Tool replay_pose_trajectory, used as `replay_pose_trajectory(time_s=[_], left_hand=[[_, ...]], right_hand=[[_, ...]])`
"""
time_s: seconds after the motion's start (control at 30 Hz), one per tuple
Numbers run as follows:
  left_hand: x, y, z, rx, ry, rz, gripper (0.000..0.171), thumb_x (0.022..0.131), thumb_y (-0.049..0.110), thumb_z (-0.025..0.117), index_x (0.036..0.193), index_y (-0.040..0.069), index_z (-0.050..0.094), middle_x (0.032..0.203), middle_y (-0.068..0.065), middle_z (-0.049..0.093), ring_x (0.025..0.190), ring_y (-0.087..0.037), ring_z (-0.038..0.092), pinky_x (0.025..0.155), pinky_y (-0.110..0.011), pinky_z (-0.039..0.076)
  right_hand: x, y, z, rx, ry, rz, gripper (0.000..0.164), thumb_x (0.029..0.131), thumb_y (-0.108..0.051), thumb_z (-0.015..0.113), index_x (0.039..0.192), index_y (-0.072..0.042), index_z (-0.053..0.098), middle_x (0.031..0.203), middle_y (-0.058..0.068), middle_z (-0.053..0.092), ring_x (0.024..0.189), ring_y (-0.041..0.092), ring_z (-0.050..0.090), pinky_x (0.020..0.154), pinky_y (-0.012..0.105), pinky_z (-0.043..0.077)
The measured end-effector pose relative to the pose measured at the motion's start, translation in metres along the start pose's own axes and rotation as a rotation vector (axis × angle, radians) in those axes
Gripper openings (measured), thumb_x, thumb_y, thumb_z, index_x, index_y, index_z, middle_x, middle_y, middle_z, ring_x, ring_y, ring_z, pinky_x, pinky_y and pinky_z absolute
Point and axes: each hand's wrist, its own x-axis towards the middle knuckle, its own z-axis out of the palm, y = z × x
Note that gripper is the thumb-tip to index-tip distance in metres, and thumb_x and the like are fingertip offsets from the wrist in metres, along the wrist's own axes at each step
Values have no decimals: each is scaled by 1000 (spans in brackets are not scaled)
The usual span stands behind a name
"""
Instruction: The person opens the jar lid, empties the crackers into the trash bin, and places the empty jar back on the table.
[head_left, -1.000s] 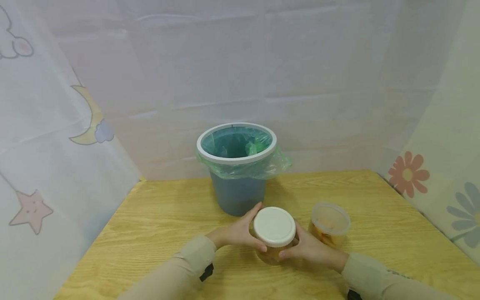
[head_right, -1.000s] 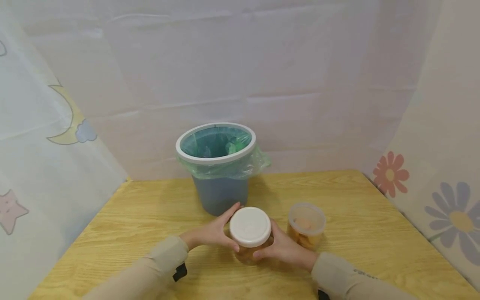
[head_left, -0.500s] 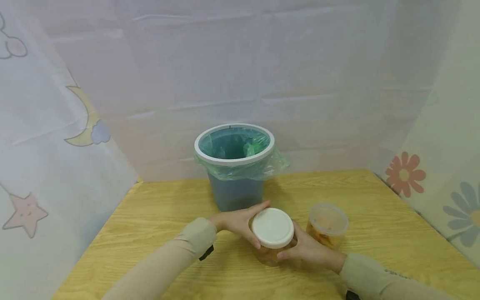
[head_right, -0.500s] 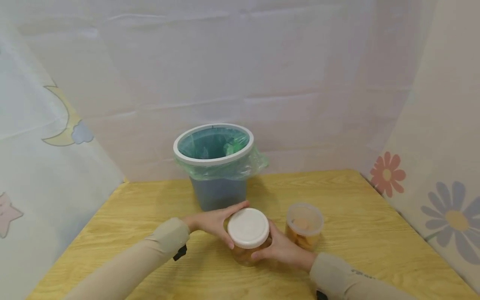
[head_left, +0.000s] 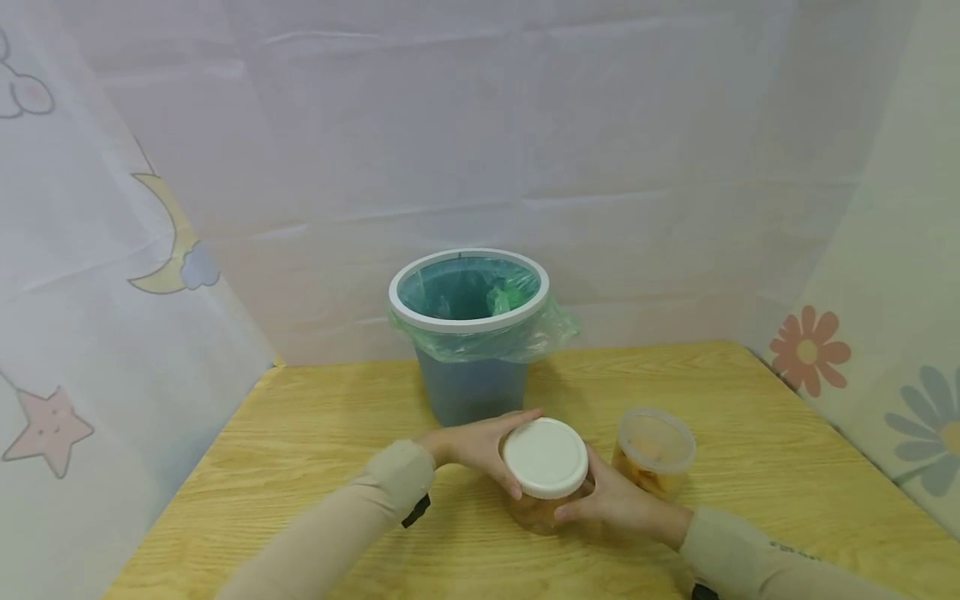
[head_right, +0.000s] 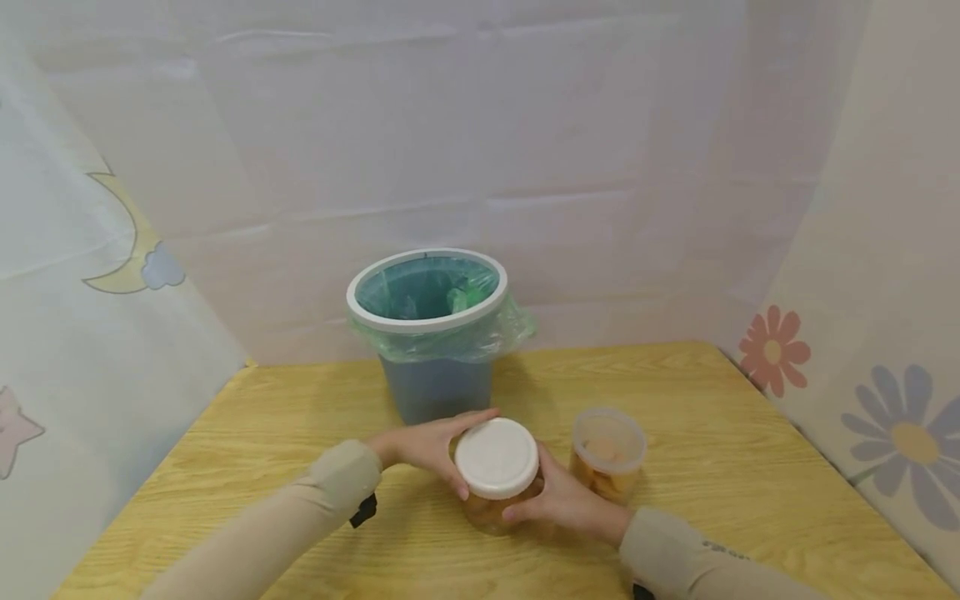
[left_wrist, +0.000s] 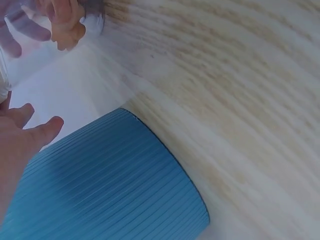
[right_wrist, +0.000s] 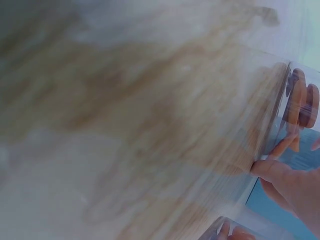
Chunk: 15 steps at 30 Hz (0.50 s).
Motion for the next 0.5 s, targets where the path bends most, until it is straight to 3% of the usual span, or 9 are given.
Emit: replay_pose_trajectory(time_s=[0.27,0.5], left_hand=[[-2,-4,8,-9,86,27,111,69,7,88,156,12,19,158,-7,21,143,-21,21,113,-39,20],[-6,-5,16,-72,138,14,110,70,11,88,156,16,20,158,-4,21,142,-20,22,112,-41,22]], right_hand=[[-1,-2,0,-5,27,25,103,84,-11,77,149,8,-1,153,34,9,138,56,8,103,72,17],[-1,-1,-1,-5,21,17,103,84,-11,77,149,8,-1,152,34,8,137,58,6,102,73,19]])
